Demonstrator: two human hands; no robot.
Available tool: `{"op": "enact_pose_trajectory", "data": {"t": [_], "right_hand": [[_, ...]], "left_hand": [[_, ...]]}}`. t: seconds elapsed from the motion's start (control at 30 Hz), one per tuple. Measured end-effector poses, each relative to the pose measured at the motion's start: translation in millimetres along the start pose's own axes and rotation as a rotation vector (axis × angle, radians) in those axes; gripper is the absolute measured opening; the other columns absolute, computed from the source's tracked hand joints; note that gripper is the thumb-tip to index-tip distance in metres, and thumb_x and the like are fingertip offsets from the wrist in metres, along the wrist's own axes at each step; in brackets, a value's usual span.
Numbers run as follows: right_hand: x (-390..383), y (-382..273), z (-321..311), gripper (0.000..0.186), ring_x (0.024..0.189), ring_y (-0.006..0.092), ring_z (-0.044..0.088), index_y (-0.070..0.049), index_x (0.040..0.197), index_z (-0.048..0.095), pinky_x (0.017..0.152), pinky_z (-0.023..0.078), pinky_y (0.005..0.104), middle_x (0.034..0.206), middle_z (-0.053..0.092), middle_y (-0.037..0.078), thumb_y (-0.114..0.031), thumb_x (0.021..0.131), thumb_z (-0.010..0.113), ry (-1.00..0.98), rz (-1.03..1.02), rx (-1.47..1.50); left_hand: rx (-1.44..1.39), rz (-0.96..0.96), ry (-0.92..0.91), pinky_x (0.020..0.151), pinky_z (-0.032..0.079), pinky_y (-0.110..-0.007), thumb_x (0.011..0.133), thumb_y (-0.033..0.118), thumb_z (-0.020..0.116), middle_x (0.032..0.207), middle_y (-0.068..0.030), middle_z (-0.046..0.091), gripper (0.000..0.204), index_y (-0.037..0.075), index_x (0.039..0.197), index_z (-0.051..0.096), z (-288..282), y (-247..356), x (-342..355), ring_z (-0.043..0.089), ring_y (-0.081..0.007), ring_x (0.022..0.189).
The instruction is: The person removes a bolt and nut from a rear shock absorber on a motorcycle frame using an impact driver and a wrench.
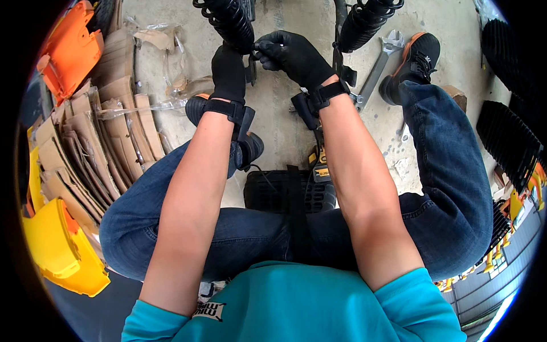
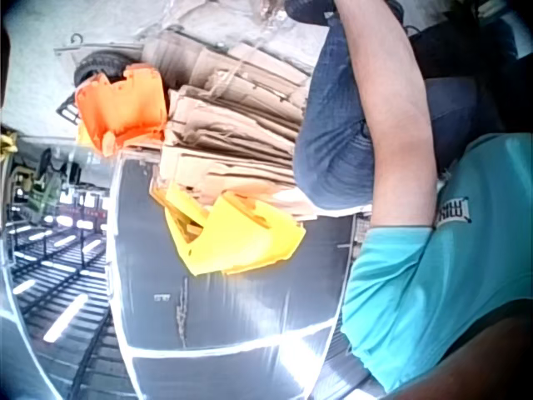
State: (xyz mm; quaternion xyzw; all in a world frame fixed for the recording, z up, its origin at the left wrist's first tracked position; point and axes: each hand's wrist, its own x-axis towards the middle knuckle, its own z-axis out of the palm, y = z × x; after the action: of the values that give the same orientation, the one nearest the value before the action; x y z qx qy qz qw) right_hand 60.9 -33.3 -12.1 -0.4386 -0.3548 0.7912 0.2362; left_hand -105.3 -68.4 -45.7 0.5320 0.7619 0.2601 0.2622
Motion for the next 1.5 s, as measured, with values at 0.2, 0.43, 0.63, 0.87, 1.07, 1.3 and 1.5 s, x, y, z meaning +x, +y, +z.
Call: {"op": "enact_pose_trajectory", "data": {"t": [0.2,0.43,0.63,0.87,1.07,1.3,1.5], "right_hand": [[-1.2,0.0,-0.1,0.036,0.068,0.0072,0.059,-0.003,0.11,0.059,0.063,0.05,0.0211,0.087,0.065,0.003,-0.036,0.095,0.055,-0.034,-0.01,-0.122],[-4.1,-7.9,2.9,0.026,0.063,0.0094,0.055,-0.005,0.101,0.061,0.054,0.046,0.0242,0.076,0.06,0.003,-0.028,0.095,0.049,-0.029,-0.031,-0.351],[-0.9,-6.7,1.2,0.026,0.058,0.01,0.052,-0.004,0.093,0.061,0.053,0.044,0.0258,0.071,0.058,0.004,-0.027,0.094,0.05,-0.017,0.006,-0.31],[4.7,-5.4,-6.6,0.032,0.049,0.0049,0.042,-0.006,0.097,0.061,0.044,0.034,0.0198,0.066,0.053,-0.001,-0.036,0.098,0.05,-0.118,-0.027,-0.39],[3.7,-4.5,-1.8,0.03,0.054,0.005,0.044,-0.007,0.101,0.06,0.048,0.036,0.0199,0.07,0.053,-0.001,-0.035,0.097,0.052,-0.068,0.094,-0.148],[5.8,3.5,-1.7,0.021,0.065,0.0089,0.053,-0.004,0.107,0.056,0.058,0.046,0.0231,0.082,0.058,0.003,-0.02,0.095,0.051,-0.01,0.037,-0.085],[2.1,-2.7,4.7,0.024,0.07,0.0089,0.055,-0.006,0.106,0.056,0.064,0.048,0.024,0.086,0.058,0.002,-0.027,0.094,0.057,-0.026,0.024,-0.124]], "left_hand": [[0.063,0.05,-0.026,0.069,0.049,-0.044,0.092,0.018,0.043,0.086,-0.0178,0.064,0.02,0.005,0.089,0.058,2.9,-6.6,1.4,0.062,-0.0367,0.082],[-0.143,0.018,-0.045,0.055,0.049,-0.035,0.095,0.022,0.043,0.077,-0.0102,0.062,0.025,0.004,0.092,0.061,12.2,-27.3,3.0,0.062,-0.0224,0.065],[-0.148,0.044,-0.046,0.053,0.048,-0.031,0.095,0.028,0.044,0.076,-0.0074,0.062,0.029,0.004,0.096,0.061,15.7,-29.5,5.1,0.061,-0.0169,0.065],[-0.229,-0.073,-0.016,0.055,0.049,-0.031,0.095,0.027,0.045,0.08,-0.0082,0.064,0.028,0.004,0.099,0.061,21.3,-27.4,2.3,0.062,-0.018,0.067],[-0.275,-0.084,0.005,0.061,0.049,-0.032,0.095,0.023,0.044,0.082,-0.0111,0.065,0.027,0.003,0.098,0.062,20.5,-26.3,2.8,0.062,-0.0202,0.071],[0.053,-0.053,0.163,0.078,0.046,-0.04,0.089,0.009,0.045,0.089,-0.0202,0.058,0.016,0.001,0.088,0.058,12.7,-16.2,-7.0,0.057,-0.0351,0.089],[-0.241,-0.205,0.361,0.078,0.046,-0.04,0.089,0.016,0.047,0.091,-0.0195,0.063,0.021,-0.002,0.089,0.058,11.1,-12.5,-10.9,0.06,-0.0362,0.088]]}}
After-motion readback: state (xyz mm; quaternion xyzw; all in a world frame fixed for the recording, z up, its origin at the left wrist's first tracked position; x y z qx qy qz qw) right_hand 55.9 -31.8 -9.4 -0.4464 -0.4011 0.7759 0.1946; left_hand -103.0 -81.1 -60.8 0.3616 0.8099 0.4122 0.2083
